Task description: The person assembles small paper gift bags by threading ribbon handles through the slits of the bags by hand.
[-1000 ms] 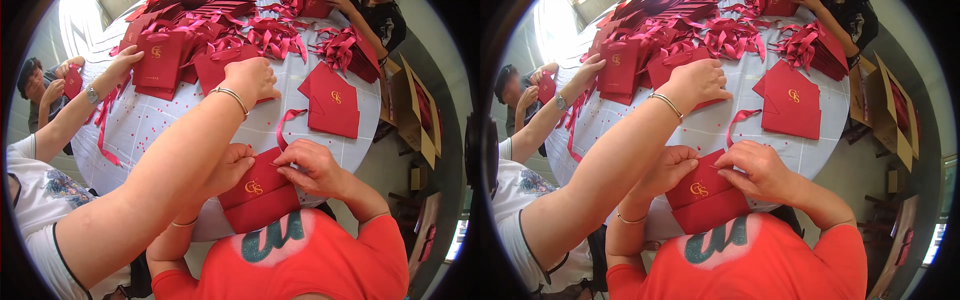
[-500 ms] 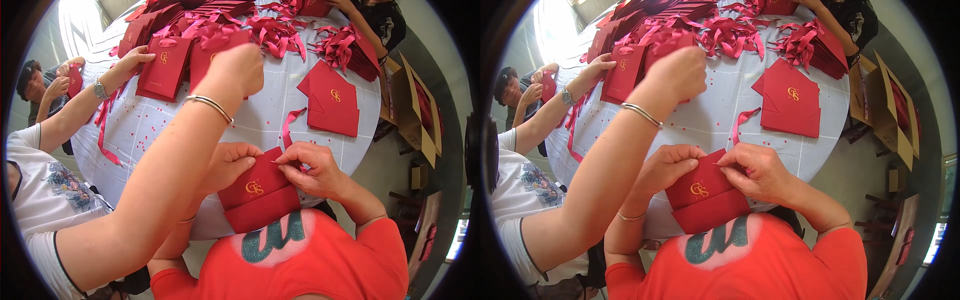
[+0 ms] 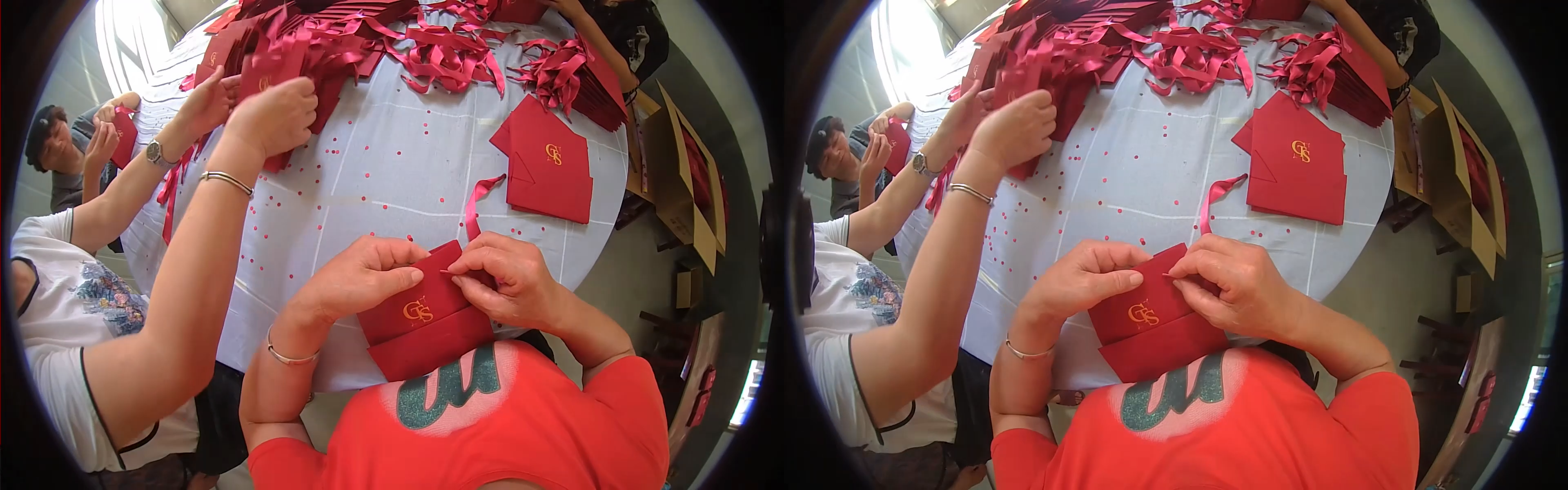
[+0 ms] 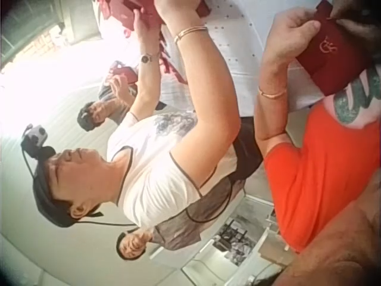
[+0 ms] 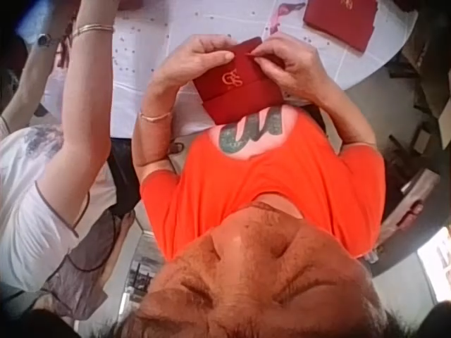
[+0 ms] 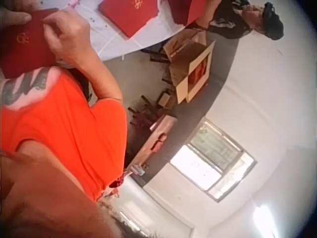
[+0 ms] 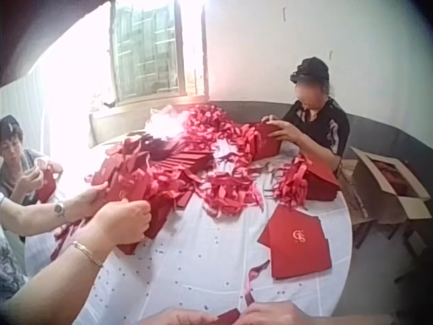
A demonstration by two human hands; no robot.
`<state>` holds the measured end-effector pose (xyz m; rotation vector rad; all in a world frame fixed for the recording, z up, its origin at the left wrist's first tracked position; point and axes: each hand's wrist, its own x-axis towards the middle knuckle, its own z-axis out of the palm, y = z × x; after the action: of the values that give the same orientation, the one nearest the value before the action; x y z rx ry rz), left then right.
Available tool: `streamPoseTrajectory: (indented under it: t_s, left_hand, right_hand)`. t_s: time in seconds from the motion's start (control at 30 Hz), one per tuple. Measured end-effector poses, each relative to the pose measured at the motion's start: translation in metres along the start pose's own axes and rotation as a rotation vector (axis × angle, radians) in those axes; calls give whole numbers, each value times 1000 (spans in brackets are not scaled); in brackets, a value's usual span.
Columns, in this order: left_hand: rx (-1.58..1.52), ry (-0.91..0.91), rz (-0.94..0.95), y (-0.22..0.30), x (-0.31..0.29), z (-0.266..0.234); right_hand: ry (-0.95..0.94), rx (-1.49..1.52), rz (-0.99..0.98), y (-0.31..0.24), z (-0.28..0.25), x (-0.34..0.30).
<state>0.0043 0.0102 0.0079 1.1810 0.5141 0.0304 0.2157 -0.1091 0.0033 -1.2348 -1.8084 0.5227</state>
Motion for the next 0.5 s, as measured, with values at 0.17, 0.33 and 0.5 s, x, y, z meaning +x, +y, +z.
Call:
streamPoseTrajectory:
  t_s: [0.17,0.33,0.5]
  left_hand:
    - [-48,11,-7,-5,2,-1]
    - [-47,12,26,-12,4,-4]
    - [-52,46,19,-10,4,1]
  right_hand:
    - [19,-25,-20,0,1,2]
    - [29,-40,-16,-2,2,3]
    - [37,-100,-70,-3,5,5]
